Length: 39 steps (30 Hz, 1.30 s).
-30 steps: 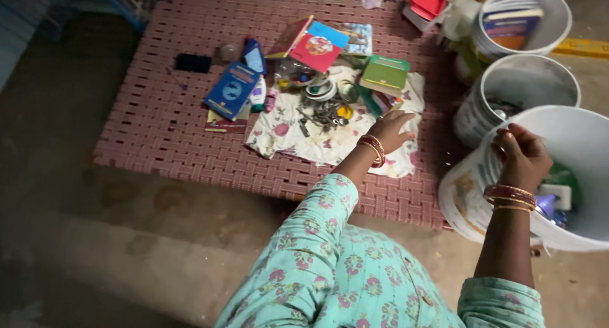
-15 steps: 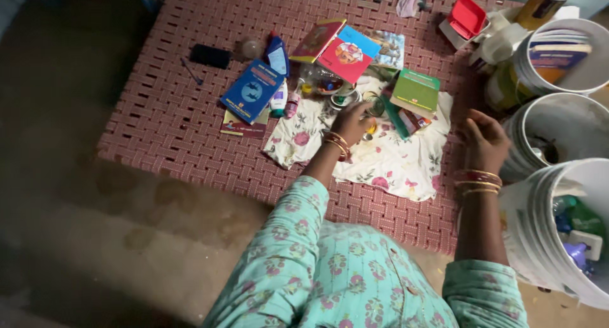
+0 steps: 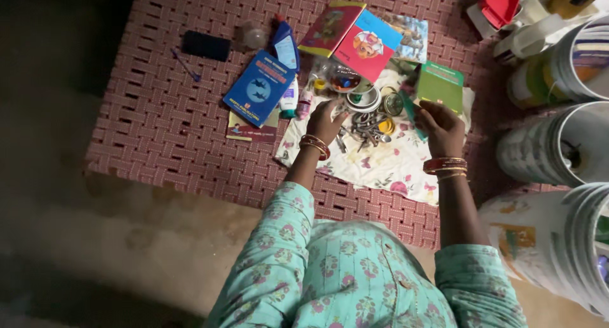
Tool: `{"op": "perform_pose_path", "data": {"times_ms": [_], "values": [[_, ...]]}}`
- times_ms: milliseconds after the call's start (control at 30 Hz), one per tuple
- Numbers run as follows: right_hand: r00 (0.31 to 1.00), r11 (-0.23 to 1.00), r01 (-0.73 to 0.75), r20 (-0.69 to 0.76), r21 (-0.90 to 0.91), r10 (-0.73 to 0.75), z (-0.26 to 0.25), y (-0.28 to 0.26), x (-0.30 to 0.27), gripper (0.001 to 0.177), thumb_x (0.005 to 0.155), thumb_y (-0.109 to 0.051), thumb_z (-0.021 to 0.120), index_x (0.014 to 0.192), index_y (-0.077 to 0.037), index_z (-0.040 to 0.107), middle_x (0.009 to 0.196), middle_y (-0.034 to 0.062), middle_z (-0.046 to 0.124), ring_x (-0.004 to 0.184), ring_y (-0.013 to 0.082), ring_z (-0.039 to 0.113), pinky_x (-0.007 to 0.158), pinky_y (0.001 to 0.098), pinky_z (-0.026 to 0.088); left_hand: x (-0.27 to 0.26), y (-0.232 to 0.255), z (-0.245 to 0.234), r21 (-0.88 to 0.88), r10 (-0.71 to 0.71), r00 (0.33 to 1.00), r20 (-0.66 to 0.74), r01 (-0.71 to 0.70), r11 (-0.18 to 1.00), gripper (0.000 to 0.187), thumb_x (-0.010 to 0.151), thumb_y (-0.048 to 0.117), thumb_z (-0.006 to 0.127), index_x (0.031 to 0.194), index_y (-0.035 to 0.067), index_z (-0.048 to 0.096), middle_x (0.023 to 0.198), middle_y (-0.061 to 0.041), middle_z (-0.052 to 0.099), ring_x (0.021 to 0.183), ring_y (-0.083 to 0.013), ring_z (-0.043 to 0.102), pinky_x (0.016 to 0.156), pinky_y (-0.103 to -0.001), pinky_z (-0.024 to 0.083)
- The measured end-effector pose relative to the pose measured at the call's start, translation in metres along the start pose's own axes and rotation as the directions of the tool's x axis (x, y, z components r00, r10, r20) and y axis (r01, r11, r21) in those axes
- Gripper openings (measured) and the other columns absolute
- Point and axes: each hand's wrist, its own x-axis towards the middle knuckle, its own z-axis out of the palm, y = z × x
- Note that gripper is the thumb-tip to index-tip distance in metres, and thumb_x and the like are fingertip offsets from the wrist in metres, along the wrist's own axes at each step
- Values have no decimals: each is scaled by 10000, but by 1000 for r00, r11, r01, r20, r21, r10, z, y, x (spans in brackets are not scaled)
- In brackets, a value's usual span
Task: The person sorts various household and school-related items, including books, bottles, and a large metal ring, placing them into different buckets and arranging others on a woven surface.
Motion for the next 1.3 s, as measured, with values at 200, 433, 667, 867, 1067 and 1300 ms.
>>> {"op": "perform_pose_path", "data": {"times_ms": [200,433,667,867,1067,1300], "values": [[995,993,-98,-35,-62,96,32,9,7,240,999,-72,688,1222,19,685,1077,99,751,904,159,735,811,273,612,4,-31,-6,-26,-62,996,59,64,998,416,893,262,765,1253,81,663,1224,-175,696,1158,-355,651,993,-424,526],[987,982,-153,-60,-113,147,40,30,2,238,1003,-86,681,1216,20,690,1065,108,756,895,157,740,803,270,608,-3,-51,0,-41,-104,987,119,109,993,431,868,261,770,1252,89,675,1214,-176,696,1148,-360,646,987,-432,521],[975,963,-213,-106,-163,198,31,46,-3,253,1002,-107,694,1220,22,702,1067,104,759,898,144,732,798,267,609,-19,-64,22,-23,-165,967,192,173,985,420,862,267,783,1228,88,679,1206,-178,701,1142,-361,648,984,-431,518],[959,953,-274,-117,-129,259,22,69,2,267,990,-107,698,1226,17,695,1046,105,764,877,154,741,791,271,611,-25,-64,27,-15,-198,954,223,207,978,399,870,265,783,1220,102,682,1168,-168,709,1111,-354,663,958,-426,534],[938,940,-333,-130,-76,322,6,115,10,266,975,-94,703,1219,12,704,1022,104,763,860,159,739,760,273,604,-26,-61,30,44,-224,945,238,220,974,402,841,263,796,1200,119,684,1180,-167,704,1105,-365,657,938,-438,535],[882,896,-443,-172,18,439,-15,205,16,235,955,-93,720,1169,5,715,979,89,763,798,141,717,716,260,602,-33,-61,40,81,-229,921,314,215,973,424,856,250,780,1240,112,664,1208,-177,688,1145,-364,639,985,-437,514]]}}
